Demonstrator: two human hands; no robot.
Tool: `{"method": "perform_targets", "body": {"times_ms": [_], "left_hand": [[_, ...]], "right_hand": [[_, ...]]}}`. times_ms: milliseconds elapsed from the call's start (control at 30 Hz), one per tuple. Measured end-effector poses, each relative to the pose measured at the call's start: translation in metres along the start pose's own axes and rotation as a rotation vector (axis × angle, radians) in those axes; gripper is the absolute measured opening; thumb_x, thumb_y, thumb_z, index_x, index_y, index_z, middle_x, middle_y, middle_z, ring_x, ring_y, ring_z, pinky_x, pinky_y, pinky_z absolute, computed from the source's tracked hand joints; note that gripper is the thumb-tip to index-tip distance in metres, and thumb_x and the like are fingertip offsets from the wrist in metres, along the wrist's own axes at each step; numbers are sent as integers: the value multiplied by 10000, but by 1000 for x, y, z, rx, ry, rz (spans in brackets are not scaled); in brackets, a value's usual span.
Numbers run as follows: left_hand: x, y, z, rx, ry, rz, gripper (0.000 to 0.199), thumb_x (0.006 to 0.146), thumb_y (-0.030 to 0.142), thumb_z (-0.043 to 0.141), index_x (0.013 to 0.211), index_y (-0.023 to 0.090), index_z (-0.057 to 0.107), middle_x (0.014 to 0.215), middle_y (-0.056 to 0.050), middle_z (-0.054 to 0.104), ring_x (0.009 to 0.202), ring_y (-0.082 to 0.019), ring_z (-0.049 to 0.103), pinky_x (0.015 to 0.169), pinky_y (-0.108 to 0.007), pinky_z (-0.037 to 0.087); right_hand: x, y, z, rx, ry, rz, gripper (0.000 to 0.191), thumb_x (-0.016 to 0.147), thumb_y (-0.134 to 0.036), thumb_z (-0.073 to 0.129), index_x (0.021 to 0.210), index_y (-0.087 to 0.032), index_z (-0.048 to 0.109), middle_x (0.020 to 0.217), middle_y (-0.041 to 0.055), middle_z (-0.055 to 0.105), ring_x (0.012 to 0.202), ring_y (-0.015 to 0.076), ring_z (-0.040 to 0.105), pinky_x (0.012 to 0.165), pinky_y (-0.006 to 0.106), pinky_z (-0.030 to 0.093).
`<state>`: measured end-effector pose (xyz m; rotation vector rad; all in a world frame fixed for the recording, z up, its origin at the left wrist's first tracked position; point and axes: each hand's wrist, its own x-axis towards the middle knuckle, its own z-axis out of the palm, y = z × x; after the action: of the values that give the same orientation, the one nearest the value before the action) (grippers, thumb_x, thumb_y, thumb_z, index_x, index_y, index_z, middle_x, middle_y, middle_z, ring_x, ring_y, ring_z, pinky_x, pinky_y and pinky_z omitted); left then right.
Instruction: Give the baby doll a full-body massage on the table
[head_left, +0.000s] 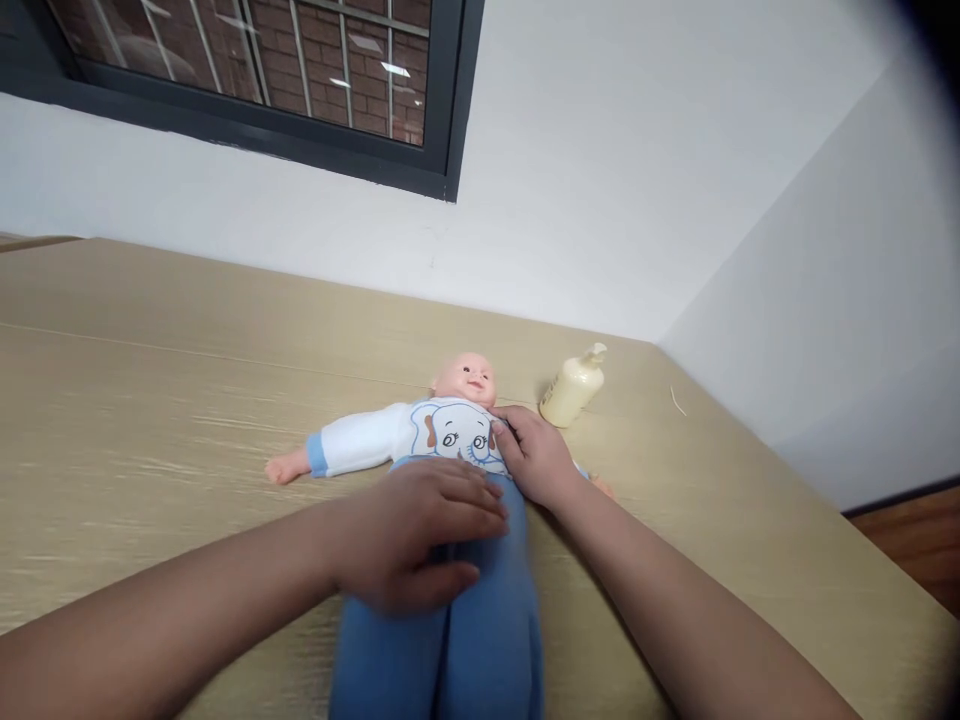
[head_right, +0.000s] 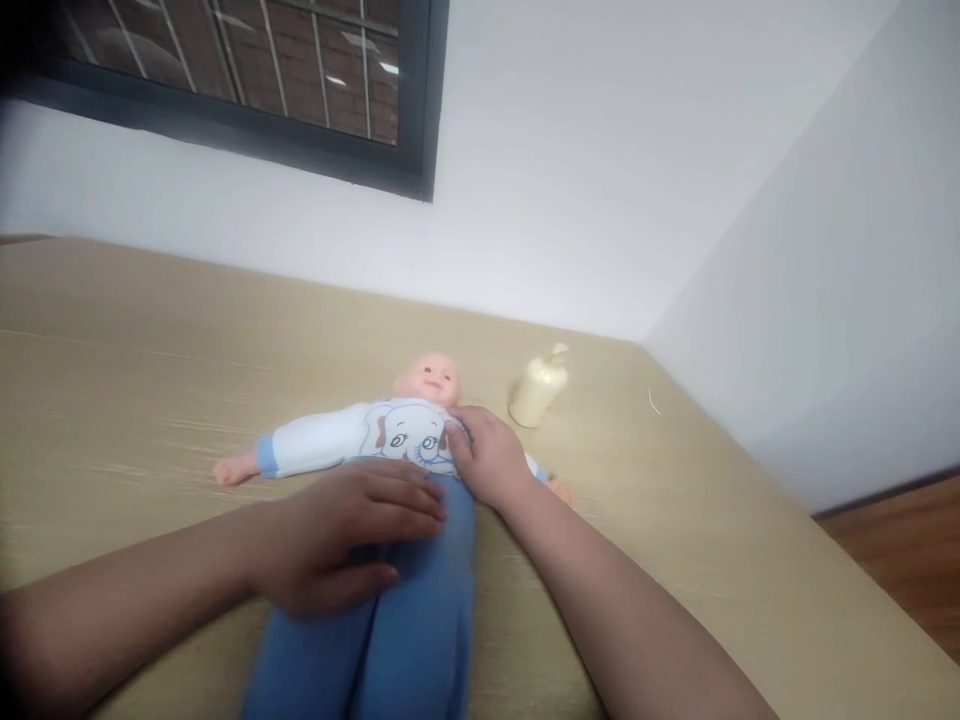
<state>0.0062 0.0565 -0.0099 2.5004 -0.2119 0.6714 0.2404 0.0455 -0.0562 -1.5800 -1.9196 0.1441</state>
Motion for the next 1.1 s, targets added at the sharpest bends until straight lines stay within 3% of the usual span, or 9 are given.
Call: {"method": "perform_targets", "body": {"times_ms": [167,300,400,567,700,833,900,967,1100], "left_hand": [[-15,-34,-9,133,84,-110,456,901,254,608,1353,197,608,1394,-143,629,1328,-302,559,1149,-496,418],[-29,-68,-16,207,148,-352,453,988,332,517,1425,228,572,1519,-111,519,1413,-286,472,1186,-503,362],[-33,-82,-19,228,200,-493,498,1017,416,462,1457,197,545,1491,-105,551,1401,-275,488,1180,-473,377],[-31,-81,-20,288,213,-614,514,1019,455,423,1434,194,577,1455,-83,586,1343,-287,549,1139,-463,428],[-31,-81,-20,266,239,-644,509,1014,462,427,1408,193,603,1433,-75,608,1327,-281,566,1130,-442,437],[-32,-82,-19,244,267,-640,508,1011,477,438,1396,194,612,1434,-70,608,1325,-270,568,1132,-427,434],[-32,-82,-19,238,274,-633,502,1010,478,442,1396,205,611,1437,-64,607,1324,-269,569,1127,-423,439],[-32,-81,-19,236,272,-623,494,1009,470,447,1396,209,610,1438,-61,606,1326,-269,566,1130,-418,436],[-31,-81,-20,226,245,-594,495,1015,463,435,1408,210,598,1449,-64,598,1339,-275,550,1146,-425,411]], "right_hand": [[0,-1,1,-5,0,6,292,1018,-346,437,1156,-230,667,1134,64,718,1076,227,654,933,374,498],[-1,-3,-2,5,-21,4,267,1015,-333,441,1071,-238,684,1103,53,719,1041,218,656,925,365,502],[0,-4,-2,6,-20,8,264,1013,-329,442,1048,-242,688,1106,50,721,1038,219,657,914,367,510],[-1,-3,0,21,48,-32,288,1000,-317,461,1186,-232,662,1183,78,715,1130,241,644,983,415,515],[-15,-26,-7,42,114,-180,304,953,-319,546,1221,-220,653,1272,103,687,1225,251,609,1075,437,483],[-34,-67,-17,154,-136,-487,409,915,-382,604,1313,-283,605,1375,52,642,1339,223,546,1198,421,371],[-36,-77,-18,128,-237,-556,443,930,-458,586,1340,-291,594,1429,44,608,1401,225,492,1237,438,303],[-32,-73,-18,76,-278,-533,505,934,-514,580,1380,-277,572,1489,60,555,1451,245,431,1252,476,256],[-14,-36,-12,20,-263,-376,572,969,-490,554,1491,-274,461,1597,74,414,1511,274,322,1253,546,219]]}}
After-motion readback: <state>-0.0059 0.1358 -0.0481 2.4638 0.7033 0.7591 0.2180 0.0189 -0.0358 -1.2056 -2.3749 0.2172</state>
